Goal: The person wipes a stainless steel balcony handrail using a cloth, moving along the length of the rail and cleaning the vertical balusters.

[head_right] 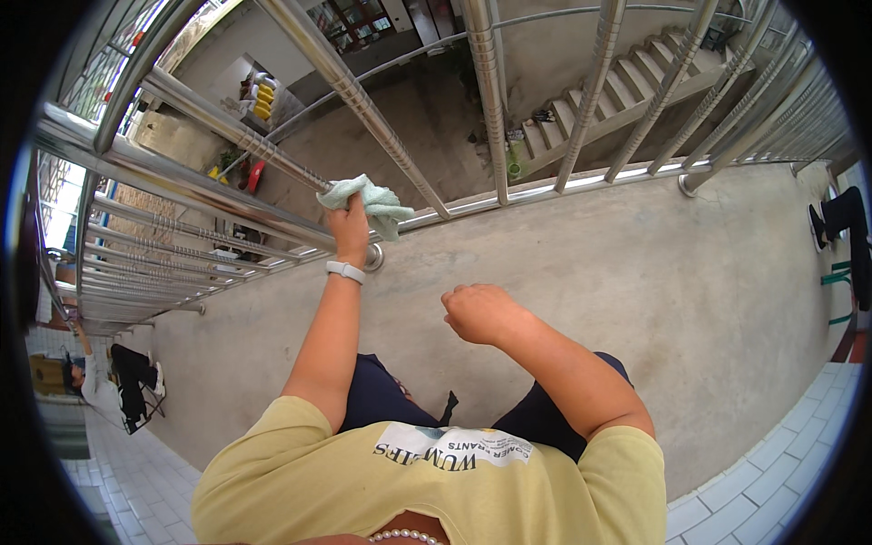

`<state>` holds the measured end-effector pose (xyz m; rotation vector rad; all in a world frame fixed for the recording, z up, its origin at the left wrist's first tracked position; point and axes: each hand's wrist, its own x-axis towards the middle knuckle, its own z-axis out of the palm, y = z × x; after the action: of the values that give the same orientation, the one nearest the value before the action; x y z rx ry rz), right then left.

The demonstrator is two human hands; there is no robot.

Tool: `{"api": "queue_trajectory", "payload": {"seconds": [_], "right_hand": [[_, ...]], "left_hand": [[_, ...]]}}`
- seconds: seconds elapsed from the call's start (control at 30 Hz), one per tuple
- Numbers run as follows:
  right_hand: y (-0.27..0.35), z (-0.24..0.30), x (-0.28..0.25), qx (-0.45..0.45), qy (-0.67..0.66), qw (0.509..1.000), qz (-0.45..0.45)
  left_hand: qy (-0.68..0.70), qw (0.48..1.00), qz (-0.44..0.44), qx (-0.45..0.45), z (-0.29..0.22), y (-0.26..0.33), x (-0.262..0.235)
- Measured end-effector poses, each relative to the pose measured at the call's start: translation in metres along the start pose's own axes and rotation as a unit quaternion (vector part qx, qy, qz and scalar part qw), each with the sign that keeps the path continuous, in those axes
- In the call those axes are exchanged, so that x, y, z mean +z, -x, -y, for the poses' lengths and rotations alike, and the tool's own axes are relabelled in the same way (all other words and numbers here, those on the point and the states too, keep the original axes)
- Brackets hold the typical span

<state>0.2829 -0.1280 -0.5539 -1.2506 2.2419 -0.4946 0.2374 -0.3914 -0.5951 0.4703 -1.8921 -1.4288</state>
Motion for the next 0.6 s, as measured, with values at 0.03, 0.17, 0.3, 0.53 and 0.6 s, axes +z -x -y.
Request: {"api": "queue_trajectory", "payload": {"seconds": [0.03,0.17,0.3,0.53,0.6], "right_hand": [[0.001,0.002,-0.001,0.0,0.003,1.0,0.0],[0.011,0.002,-0.005,0.017,0.003,1.0,-0.002],[0.011,0.004,-0.003,0.016,0.003,1.0,-0.007],[0.013,0.002,-0.002,0.002,0.04,0.999,0.013],[0.015,0.002,-0.003,0.012,0.029,0.999,0.009]], "left_hand": [[0.003,0.999,0.001,-0.033,0.0,-0.001,-0.001],[0.143,0.977,0.048,-0.151,-0.039,0.004,0.005],[0.183,0.972,0.02,-0.144,-0.054,-0.006,-0.005],[0.234,0.968,-0.015,-0.094,-0.074,-0.007,-0.004],[0.229,0.969,-0.031,-0.084,-0.072,-0.007,-0.003]]}}
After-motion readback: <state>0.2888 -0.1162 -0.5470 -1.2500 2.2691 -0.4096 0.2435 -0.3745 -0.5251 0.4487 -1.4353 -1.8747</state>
